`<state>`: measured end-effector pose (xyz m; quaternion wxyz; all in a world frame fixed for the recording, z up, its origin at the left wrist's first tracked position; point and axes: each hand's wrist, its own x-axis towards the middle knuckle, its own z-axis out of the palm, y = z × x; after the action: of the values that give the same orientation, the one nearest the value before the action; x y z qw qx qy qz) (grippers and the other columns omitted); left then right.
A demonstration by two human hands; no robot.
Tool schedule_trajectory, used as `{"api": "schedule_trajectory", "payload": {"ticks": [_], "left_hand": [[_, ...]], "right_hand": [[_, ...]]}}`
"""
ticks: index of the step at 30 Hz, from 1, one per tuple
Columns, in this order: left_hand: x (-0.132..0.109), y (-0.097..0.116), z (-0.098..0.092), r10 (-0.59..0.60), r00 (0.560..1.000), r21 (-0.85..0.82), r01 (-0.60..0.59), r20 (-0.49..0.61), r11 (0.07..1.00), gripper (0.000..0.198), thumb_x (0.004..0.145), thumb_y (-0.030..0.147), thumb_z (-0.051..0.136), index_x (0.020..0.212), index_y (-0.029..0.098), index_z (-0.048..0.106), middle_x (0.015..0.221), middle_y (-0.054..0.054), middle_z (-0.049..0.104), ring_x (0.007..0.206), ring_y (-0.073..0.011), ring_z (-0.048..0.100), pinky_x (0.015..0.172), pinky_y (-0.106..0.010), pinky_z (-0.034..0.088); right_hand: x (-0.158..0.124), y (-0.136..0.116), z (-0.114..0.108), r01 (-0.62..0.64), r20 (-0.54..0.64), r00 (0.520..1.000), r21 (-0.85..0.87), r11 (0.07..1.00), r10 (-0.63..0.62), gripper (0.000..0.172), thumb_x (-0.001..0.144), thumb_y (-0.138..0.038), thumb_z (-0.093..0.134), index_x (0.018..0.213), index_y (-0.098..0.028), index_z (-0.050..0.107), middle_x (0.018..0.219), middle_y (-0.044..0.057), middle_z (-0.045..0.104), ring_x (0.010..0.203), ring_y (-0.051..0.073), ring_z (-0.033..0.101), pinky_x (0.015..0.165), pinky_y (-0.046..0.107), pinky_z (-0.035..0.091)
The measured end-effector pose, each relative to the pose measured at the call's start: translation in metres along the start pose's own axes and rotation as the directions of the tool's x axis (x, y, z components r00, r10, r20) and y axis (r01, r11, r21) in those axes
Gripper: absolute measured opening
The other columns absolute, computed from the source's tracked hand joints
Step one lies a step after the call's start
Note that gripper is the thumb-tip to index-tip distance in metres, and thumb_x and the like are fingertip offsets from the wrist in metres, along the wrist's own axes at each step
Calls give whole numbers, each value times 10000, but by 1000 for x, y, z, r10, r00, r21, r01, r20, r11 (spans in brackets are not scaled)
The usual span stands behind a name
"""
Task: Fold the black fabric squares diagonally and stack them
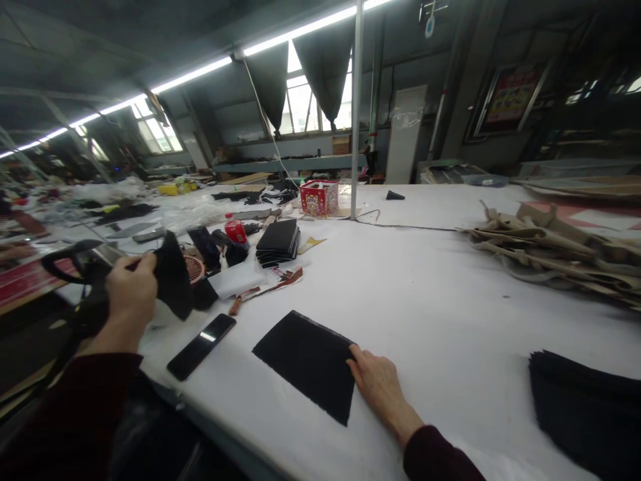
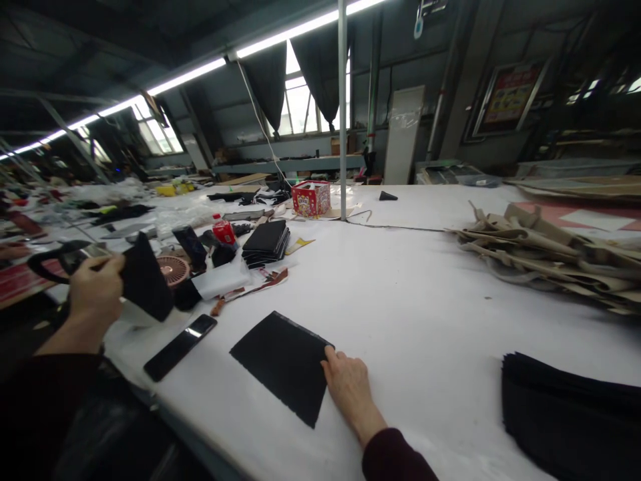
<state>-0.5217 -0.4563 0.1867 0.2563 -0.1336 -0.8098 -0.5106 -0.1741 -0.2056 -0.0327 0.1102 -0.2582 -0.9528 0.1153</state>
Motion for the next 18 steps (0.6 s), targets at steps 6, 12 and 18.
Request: {"api": "schedule_trajectory", "payload": {"ticks": [6, 12, 18], "left_hand": [[-192, 90, 26, 339, 895, -27, -346, 290, 938, 179, 934, 394, 486, 984, 238, 557, 847, 1, 678, 682, -185, 660, 649, -310, 517], [-411, 115, 73, 616, 200, -522, -373, 762, 767, 234, 969, 276, 372, 1140, 241, 528, 1115, -73, 688, 1028, -196, 664, 907, -317, 542], [-450, 121, 82, 661, -180, -673, -367, 728, 642, 666, 805, 700, 566, 1278, 232, 541, 1396, -68, 548, 1340, -282, 444, 1162, -476, 325]], "right_hand": [[-17, 21, -30, -273, 138, 955, 762, 588, 264, 468, 927, -551, 431, 1117, -173, 630, 779, 61, 683, 672, 192, 630, 637, 304, 470], [-81, 76, -80, -507, 559, 796, 826, -246, 233, 626, 863, -707, 464, 1065, -140, 636, 977, 137, 700, 813, 212, 676, 707, 321, 518], [-140, 133, -91, -575, 529, 773, 818, 32, 351, 472, 774, -552, 692, 1004, -140, 683, 902, 79, 720, 765, 175, 651, 716, 279, 472]]}}
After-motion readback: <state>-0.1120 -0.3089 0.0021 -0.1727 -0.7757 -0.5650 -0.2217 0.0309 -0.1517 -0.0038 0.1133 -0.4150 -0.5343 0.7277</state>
